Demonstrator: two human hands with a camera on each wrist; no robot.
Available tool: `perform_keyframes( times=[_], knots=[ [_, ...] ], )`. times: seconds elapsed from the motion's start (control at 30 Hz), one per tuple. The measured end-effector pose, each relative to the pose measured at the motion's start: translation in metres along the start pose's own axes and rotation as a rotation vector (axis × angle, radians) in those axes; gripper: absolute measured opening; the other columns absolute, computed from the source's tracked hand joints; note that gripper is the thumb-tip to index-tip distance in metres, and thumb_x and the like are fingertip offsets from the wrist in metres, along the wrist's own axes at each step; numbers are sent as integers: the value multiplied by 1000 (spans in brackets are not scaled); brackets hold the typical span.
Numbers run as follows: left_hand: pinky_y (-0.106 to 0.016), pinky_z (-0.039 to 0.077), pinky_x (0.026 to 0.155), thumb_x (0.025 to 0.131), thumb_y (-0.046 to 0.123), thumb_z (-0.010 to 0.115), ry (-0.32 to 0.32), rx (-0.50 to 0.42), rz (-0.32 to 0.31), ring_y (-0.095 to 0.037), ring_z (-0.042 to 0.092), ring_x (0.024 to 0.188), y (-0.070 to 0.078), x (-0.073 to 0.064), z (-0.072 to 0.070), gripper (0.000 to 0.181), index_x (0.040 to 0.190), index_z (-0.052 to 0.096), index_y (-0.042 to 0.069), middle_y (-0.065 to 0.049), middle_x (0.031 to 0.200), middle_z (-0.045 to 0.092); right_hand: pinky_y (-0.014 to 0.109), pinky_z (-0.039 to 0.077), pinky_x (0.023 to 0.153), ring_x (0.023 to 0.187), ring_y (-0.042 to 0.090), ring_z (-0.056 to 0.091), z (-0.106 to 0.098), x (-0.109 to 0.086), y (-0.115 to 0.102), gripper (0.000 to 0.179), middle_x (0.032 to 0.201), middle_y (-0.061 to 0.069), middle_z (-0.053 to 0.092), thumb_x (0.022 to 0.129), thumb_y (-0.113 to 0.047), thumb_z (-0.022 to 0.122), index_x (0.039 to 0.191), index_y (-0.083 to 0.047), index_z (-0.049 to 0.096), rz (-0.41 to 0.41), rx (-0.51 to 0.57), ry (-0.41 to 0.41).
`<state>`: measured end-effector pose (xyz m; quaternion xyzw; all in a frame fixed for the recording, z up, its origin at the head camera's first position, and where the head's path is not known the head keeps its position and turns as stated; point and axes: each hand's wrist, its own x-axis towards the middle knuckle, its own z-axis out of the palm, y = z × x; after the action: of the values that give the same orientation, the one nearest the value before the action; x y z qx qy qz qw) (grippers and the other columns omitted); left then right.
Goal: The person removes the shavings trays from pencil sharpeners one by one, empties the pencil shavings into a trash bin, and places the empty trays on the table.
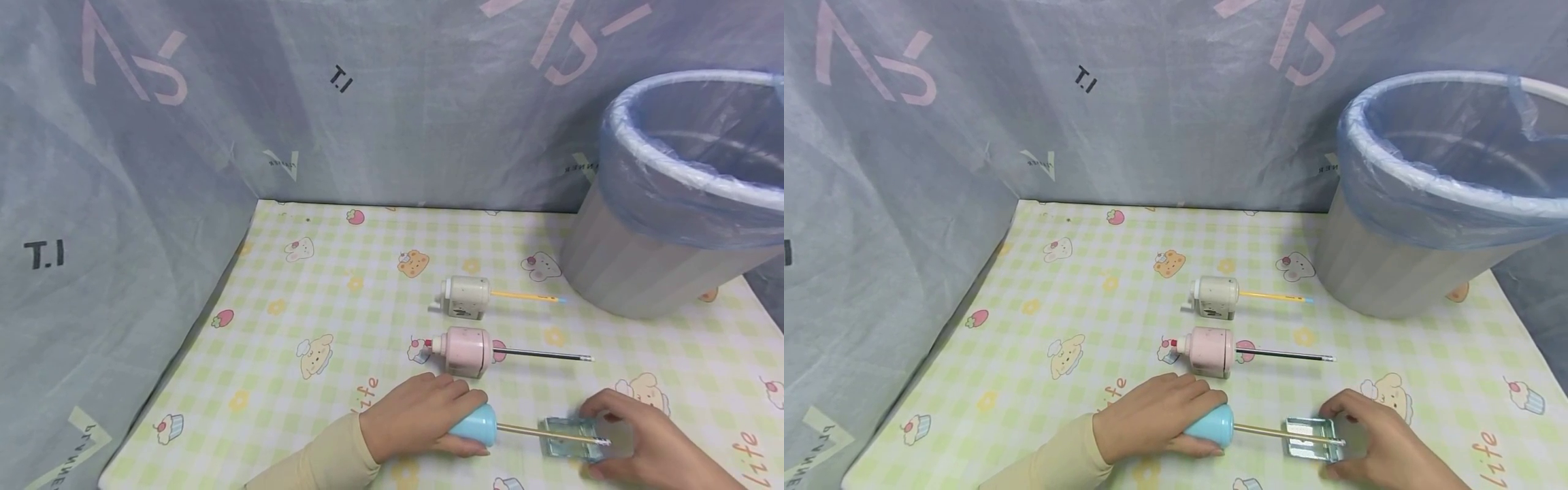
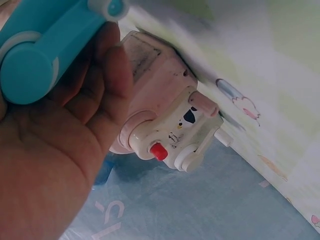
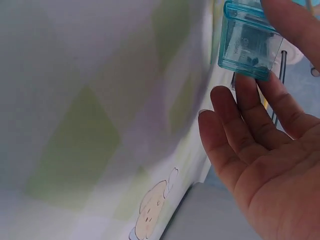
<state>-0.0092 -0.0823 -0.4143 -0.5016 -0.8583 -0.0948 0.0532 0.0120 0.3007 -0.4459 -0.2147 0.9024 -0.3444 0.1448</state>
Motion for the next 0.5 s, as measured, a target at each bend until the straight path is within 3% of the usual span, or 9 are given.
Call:
perform_keyframes(
  times=[0.17,0.3,0.5],
  knots=[
    [-13,32,65,99,64,68,4,-2,4,-2,45,78,0,0,0,49,123,63,22,12,93,57,20,48,77,104,-4,58,3,0,0,61,118,-7,67,72,-41,97,122,-25,66,40,-14,-56],
    [-13,35,67,99,64,67,-4,1,6,-2,46,78,1,0,1,51,124,63,20,11,95,59,20,48,77,104,-4,58,2,-1,-1,60,119,-1,66,75,-39,96,123,-23,65,69,6,-91],
    [-15,40,68,98,64,69,1,-10,-3,-2,49,76,0,2,0,56,125,62,16,9,96,60,20,49,78,102,-3,58,5,-1,-5,59,117,-11,66,74,-39,98,121,-27,65,18,-16,-34]
  ],
)
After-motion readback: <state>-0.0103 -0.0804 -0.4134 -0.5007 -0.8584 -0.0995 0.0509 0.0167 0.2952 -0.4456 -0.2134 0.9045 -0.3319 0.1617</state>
